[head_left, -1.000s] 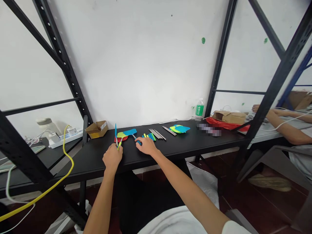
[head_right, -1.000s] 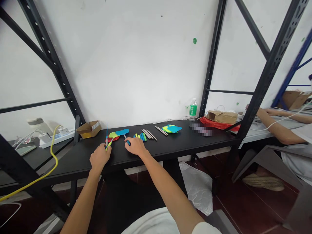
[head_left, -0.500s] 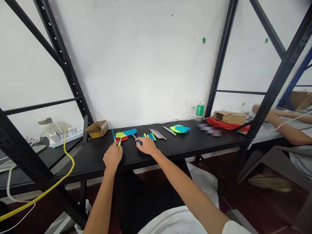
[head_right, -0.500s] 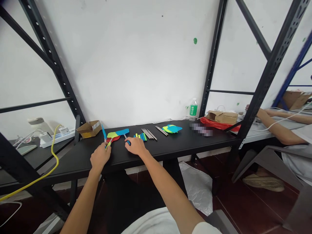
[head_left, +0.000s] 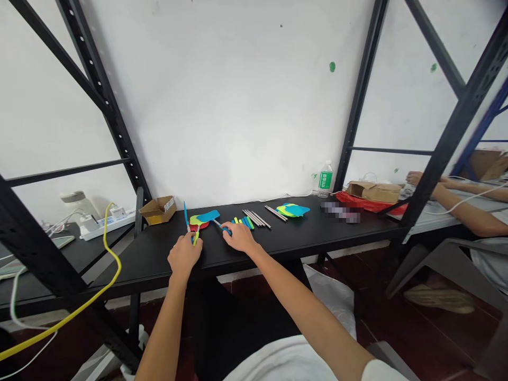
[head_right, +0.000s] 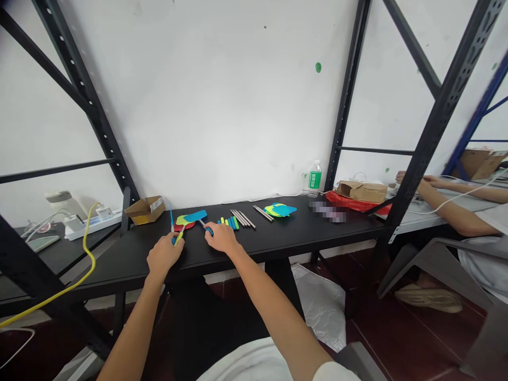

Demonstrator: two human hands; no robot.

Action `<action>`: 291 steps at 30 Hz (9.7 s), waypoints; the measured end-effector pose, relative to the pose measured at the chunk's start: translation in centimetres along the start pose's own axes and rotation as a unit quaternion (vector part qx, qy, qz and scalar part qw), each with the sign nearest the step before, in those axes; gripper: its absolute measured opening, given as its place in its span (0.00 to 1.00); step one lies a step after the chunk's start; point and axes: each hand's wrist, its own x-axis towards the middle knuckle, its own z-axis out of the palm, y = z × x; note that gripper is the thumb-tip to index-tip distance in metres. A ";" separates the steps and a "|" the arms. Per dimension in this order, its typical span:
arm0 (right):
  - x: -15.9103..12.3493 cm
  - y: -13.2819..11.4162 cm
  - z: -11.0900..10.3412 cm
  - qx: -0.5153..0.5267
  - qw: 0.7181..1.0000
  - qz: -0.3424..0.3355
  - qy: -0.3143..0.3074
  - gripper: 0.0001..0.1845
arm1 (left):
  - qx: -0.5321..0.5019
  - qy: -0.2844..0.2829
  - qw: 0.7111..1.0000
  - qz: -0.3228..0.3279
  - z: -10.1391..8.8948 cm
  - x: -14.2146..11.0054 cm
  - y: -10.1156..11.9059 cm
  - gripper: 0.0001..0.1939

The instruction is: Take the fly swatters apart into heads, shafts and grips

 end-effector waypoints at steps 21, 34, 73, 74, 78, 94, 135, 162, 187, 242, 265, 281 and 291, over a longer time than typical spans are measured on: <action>0.6 0.8 0.3 0.010 0.993 0.068 0.093 0.23 | 0.008 -0.020 1.000 0.007 0.3 0.3 -0.2 0.23; 0.4 0.5 0.2 0.001 0.998 0.046 0.048 0.20 | 0.008 -0.021 1.000 0.007 0.2 0.2 -0.2 0.22; 0.4 -0.2 0.1 -0.108 0.978 0.174 0.048 0.26 | 0.018 -0.020 1.000 0.011 0.5 0.5 -0.4 0.26; 0.4 -0.2 0.2 -0.109 0.978 0.172 0.045 0.26 | 0.018 -0.019 1.000 0.011 0.5 0.5 -0.4 0.26; 0.5 -0.2 0.3 -0.106 0.983 0.145 0.028 0.27 | 0.017 -0.016 1.000 0.012 0.5 0.5 -0.4 0.27; 0.4 0.3 0.3 -0.072 0.993 0.090 -0.019 0.20 | 0.013 -0.021 1.000 0.019 0.3 0.4 -0.3 0.26; 0.2 0.0 -0.2 -0.069 0.992 0.106 0.022 0.19 | -0.009 -0.019 1.000 0.017 0.2 0.3 -0.3 0.25; 0.3 0.3 -0.2 -0.042 0.976 0.193 0.097 0.19 | -0.007 -0.022 1.000 0.013 0.0 0.3 -0.2 0.24; 0.4 1.1 0.3 -0.002 0.977 0.147 0.156 0.17 | -0.016 -0.024 1.000 -0.008 0.4 1.1 -0.4 0.22; 0.3 0.9 0.1 0.005 0.977 0.156 0.145 0.17 | -0.037 -0.024 0.999 -0.025 -0.4 0.5 0.1 0.21; 0.4 1.1 0.1 0.016 0.976 0.141 0.164 0.17 | -0.029 -0.021 0.999 -0.016 -0.2 0.6 0.0 0.21; 0.4 1.1 0.4 -0.004 0.985 0.124 0.119 0.15 | -0.014 -0.021 1.000 -0.006 0.2 0.5 -0.1 0.18; 0.4 1.1 0.3 -0.017 0.984 0.142 0.104 0.15 | -0.013 -0.024 1.000 -0.003 0.1 0.6 -0.1 0.18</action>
